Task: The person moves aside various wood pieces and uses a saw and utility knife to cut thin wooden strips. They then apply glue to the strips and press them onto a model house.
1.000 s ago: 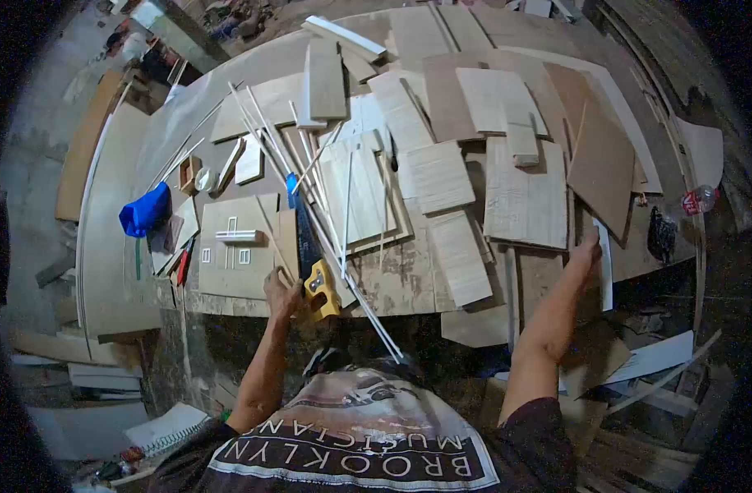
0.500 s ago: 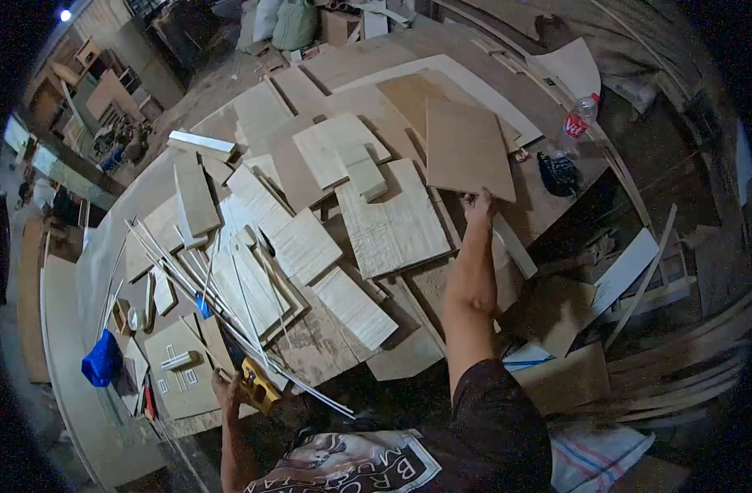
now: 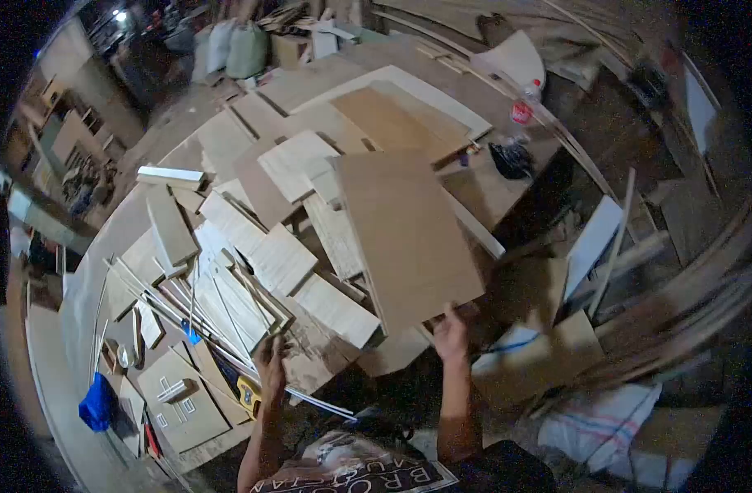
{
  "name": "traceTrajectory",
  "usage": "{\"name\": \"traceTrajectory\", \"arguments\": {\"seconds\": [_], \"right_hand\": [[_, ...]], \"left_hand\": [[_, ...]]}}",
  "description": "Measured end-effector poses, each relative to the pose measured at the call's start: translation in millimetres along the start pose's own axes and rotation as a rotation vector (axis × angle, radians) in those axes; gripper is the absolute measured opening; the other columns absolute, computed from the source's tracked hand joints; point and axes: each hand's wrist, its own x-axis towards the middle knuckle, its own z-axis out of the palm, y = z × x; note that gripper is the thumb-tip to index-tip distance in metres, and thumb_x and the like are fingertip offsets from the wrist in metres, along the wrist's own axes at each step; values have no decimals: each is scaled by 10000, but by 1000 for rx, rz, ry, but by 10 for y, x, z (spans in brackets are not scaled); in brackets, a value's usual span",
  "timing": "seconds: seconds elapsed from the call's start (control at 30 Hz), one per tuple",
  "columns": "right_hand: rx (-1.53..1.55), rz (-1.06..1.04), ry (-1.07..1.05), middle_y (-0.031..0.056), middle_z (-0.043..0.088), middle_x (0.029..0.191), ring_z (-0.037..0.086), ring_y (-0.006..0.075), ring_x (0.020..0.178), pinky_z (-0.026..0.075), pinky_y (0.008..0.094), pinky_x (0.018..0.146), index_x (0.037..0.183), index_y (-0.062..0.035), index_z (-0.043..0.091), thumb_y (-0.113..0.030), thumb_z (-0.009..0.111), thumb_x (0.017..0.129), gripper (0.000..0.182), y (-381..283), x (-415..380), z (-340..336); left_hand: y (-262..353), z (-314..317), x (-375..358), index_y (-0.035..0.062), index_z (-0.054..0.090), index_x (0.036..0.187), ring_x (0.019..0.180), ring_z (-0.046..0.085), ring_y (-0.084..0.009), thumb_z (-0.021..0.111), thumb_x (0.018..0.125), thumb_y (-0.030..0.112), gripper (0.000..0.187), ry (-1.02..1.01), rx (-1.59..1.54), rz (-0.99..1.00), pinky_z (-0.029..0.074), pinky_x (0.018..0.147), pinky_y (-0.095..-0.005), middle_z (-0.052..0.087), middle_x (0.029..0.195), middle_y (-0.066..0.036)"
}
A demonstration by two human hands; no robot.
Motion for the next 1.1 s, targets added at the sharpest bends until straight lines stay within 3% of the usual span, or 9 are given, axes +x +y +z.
{"name": "traceTrajectory", "arguments": {"seconds": [0.07, 0.17, 0.2, 0.33, 0.5, 0.63, 0.73, 0.97, 1.1], "right_hand": [[9, 21, -5, -23, 652, 1083, 631, 127, 948, 532, 326, 737, 1205, -132, 615, -131, 649, 939, 268, 359, -592, 211], [-123, 137, -97, -10, 649, 1081, 635, 153, 983, 536, 353, 804, 1220, -135, 606, -142, 657, 940, 285, 896, -1023, 28], [-59, 177, -109, -21, 639, 1096, 626, 165, 1018, 538, 340, 826, 1218, -119, 601, -163, 653, 951, 276, 953, -1147, 120], [-848, 417, -244, 156, 706, 744, 681, 207, 575, 547, 298, 509, 996, 35, 636, -300, 627, 973, 336, 103, -926, 448], [-1409, -505, -61, 105, 608, 633, 655, 220, 628, 501, 379, 613, 861, 9, 630, -234, 663, 926, 253, -668, 1160, 832], [-1535, -935, -50, 199, 587, 1265, 544, 340, 1222, 469, 473, 968, 1203, -55, 603, -303, 754, 826, 476, -314, 3216, 1227], [-1783, -678, 21, 224, 414, 1467, 315, 434, 1406, 348, 579, 1089, 1386, -83, 491, -397, 799, 761, 764, -408, 3337, 1789], [-1986, -1116, -471, 334, 499, 1342, 407, 478, 1307, 273, 584, 1134, 1371, 77, 454, -455, 645, 836, 777, -111, 4701, 1477], [-2413, -929, -367, 317, 629, 1129, 625, 490, 974, 509, 553, 892, 1303, 113, 510, -226, 571, 858, 562, -566, 4248, 1951]], "left_hand": [[204, 397, -3, 6, 518, 1351, 1096, 640, -224, 561, 1024, 329, 462, -200, -363, -258, 523, 850, -331, 650, 1234, -129], [519, 774, -41, 27, 552, 1214, 933, 615, -196, 624, 994, 261, 329, -129, -399, -471, 506, 739, -345, 638, 1065, -97], [-384, 863, 174, 32, 543, 1096, 798, 589, -196, 669, 957, 242, 281, -119, -603, -312, 492, 709, -349, 605, 927, -68], [243, 795, 81, 26, 592, 1083, 791, 603, -165, 655, 936, 90, 172, 18, -671, -223, 494, 698, -320, 636, 880, -46], [-12, 771, 441, -27, 623, 991, 809, 613, -164, 701, 890, 88, 172, 193, -187, -12, 485, 700, -314, 672, 908, -84], [-570, 783, 638, -53, 581, 965, 725, 516, -222, 734, 858, 283, 385, 315, 156, -88, 443, 694, -372, 541, 760, -83], [-513, 1035, 552, -59, 582, 1169, 964, 577, -325, 722, 855, 373, 553, 572, 355, -29, 453, 886, -431, 601, 1057, -185], [-210, 1094, 458, -76, 491, 1360, 1234, 523, -398, 659, 913, 371, 654, 454, 415, -156, 397, 1050, -463, 544, 1320, -271], [-602, 1059, 536, -66, 494, 1364, 1233, 528, -400, 633, 933, 373, 630, 546, 524, -54, 401, 1055, -453, 537, 1332, -268]]}}
